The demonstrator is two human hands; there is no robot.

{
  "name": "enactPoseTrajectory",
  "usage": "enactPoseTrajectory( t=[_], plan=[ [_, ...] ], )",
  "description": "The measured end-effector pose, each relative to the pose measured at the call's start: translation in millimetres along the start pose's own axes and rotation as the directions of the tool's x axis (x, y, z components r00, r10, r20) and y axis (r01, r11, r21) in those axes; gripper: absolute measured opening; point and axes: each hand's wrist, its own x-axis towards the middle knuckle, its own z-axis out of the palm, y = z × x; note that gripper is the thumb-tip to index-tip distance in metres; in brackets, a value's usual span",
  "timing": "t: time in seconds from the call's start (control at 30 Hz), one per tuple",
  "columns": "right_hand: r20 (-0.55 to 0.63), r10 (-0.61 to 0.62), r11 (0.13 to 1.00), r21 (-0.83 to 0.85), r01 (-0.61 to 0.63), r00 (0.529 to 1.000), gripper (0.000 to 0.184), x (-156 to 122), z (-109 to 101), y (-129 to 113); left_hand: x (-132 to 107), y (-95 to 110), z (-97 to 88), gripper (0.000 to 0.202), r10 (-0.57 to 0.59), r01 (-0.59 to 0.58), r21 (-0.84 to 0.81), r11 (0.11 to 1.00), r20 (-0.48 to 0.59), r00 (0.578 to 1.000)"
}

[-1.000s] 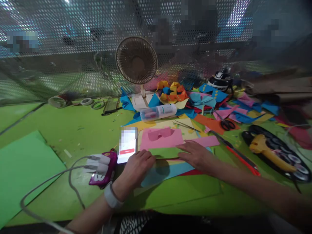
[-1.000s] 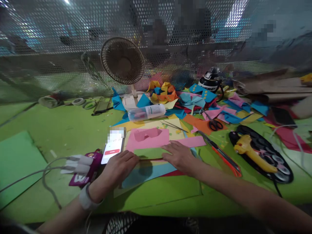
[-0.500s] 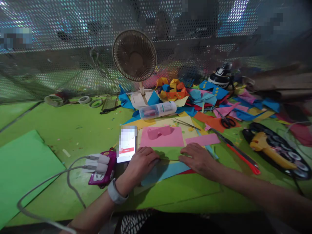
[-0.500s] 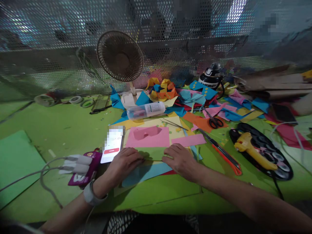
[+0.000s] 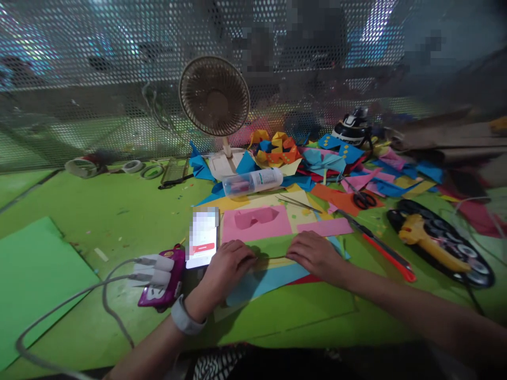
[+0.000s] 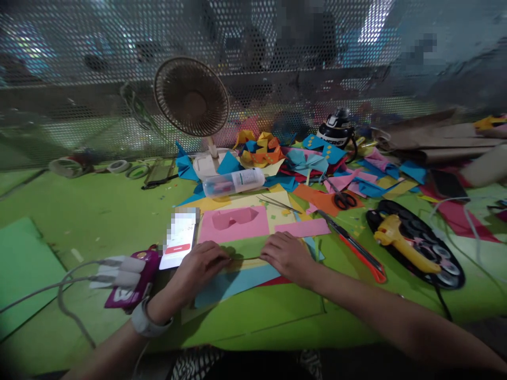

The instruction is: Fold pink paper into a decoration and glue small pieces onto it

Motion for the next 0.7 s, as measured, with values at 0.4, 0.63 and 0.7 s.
enactPoseTrajectory(
  t=[0.4, 0.63, 0.7],
  plan=[
    [0.035, 0.177, 0.983, -0.046, -0.175, 0.984, 0.018, 5.9, -0.6, -4.2, 2.2, 4.4, -2.2, 0.012, -0.155, 0.152, -0.088, 0.984, -0.029, 0.987],
    [0.026, 0.161, 0.985, -0.067, -0.159, 0.987, 0.017, 4.5, 1.0, -2.1, -1.0, 4.3, -5.6, 0.009, -0.194, 0.192, -0.056, 0.980, -0.034, 0.980],
    [0.036, 0.160, 0.986, -0.062, -0.157, 0.987, 0.017, 4.2, 1.2, -1.4, -2.4, 2.4, -6.0, 0.008, -0.201, 0.200, -0.034, 0.979, -0.021, 0.979]
  ],
)
